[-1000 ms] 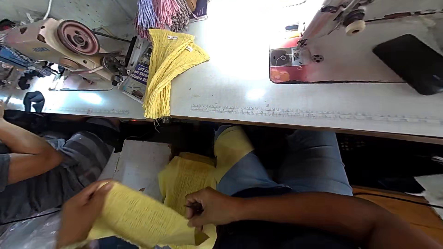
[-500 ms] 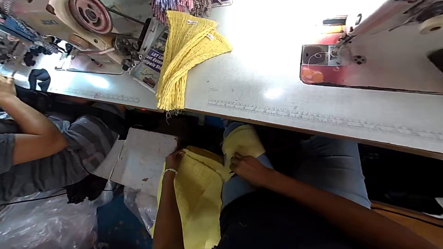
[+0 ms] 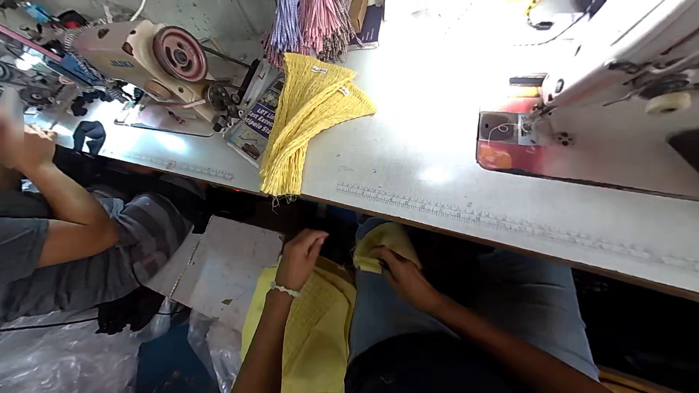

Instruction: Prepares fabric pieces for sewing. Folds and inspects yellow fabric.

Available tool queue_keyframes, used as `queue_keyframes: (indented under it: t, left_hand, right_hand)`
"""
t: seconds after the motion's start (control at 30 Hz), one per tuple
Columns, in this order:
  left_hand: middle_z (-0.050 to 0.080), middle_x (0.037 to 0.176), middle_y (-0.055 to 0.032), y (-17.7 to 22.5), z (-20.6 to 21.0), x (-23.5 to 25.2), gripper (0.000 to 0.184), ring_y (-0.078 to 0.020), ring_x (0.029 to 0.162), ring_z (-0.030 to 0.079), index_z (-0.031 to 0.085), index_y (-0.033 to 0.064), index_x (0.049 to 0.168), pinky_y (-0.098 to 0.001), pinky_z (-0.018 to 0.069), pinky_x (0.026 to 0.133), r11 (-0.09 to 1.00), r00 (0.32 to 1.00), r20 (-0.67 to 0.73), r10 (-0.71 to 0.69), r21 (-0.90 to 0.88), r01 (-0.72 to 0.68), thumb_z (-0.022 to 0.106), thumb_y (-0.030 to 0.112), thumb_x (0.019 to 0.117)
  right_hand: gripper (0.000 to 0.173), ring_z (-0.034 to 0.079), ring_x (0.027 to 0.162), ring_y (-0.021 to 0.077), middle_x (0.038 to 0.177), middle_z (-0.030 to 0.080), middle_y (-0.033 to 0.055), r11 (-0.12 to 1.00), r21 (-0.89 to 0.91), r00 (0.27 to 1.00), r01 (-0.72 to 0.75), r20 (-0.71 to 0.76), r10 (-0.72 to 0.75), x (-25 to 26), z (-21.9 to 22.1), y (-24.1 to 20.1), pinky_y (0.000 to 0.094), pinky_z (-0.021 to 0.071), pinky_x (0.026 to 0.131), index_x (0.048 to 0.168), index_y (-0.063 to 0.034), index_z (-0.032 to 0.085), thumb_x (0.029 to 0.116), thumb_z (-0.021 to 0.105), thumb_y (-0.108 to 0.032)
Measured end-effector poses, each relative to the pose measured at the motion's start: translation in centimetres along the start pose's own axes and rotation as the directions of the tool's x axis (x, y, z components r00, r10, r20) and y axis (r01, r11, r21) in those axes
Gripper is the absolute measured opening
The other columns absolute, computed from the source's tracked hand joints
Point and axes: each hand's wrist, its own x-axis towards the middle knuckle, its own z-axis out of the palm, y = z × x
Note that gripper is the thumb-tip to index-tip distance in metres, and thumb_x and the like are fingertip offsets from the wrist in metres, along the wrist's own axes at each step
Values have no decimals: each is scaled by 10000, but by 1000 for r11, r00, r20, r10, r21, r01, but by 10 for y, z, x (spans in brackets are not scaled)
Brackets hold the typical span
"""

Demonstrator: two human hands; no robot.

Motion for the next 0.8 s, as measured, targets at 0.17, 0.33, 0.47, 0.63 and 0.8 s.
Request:
queue_keyframes:
  t: [0.17, 0.33, 0.47, 0.63, 0.8]
  left_hand:
    - [740, 1091, -182, 56, -51, 88, 218, -307, 1043, 716, 744, -23, 1124, -456, 567, 946, 958, 930, -250, 270, 162, -235, 584, 70, 1007]
    - [666, 1305, -220, 69, -69, 221, 320, -364, 1264, 615, 657, -24, 1315, -498, 455, 1103, 967, 974, -182, 132, 241, -86, 538, 85, 1038]
    - [619, 1359, -223, 61, -53, 283, 356, -402, 1300, 567, 642, 13, 1336, -587, 450, 1069, 949, 994, -34, -108, 293, 113, 634, 157, 1010]
    - [659, 1249, -275, 55, -87, 299, 361, -392, 1216, 620, 635, -74, 1264, -540, 449, 1074, 971, 951, -201, -235, -89, 222, 635, 185, 1013]
    - [644, 1213, -270, 90, -162, 266, 382, -339, 1120, 634, 574, -90, 1296, -461, 495, 984, 993, 821, -560, -106, -98, 62, 617, 137, 992]
  right_hand:
    - [428, 682, 927, 336, 1067, 686, 247, 981, 142, 983, -132, 148, 111, -6, -10, 10, 471, 549, 870, 1386, 36, 554, 959, 573, 9]
    - [340, 655, 1174, 401, 1238, 688, 240, 993, -116, 947, -31, 313, 67, -15, 3, 16, 559, 505, 1014, 1260, 13, 687, 945, 689, -112]
    - [291, 654, 1172, 414, 1206, 690, 261, 980, -195, 950, 48, 312, 16, -13, 5, 12, 545, 509, 1009, 1195, 50, 705, 1011, 630, -162]
    - [280, 689, 958, 367, 1031, 699, 273, 995, 69, 994, -72, 93, 66, -18, -10, 17, 494, 532, 916, 1101, 117, 687, 1017, 625, -142]
    - [190, 671, 676, 142, 778, 708, 128, 977, 89, 924, 192, -353, -149, -36, -36, 1, 301, 567, 655, 939, 53, 721, 921, 699, -135]
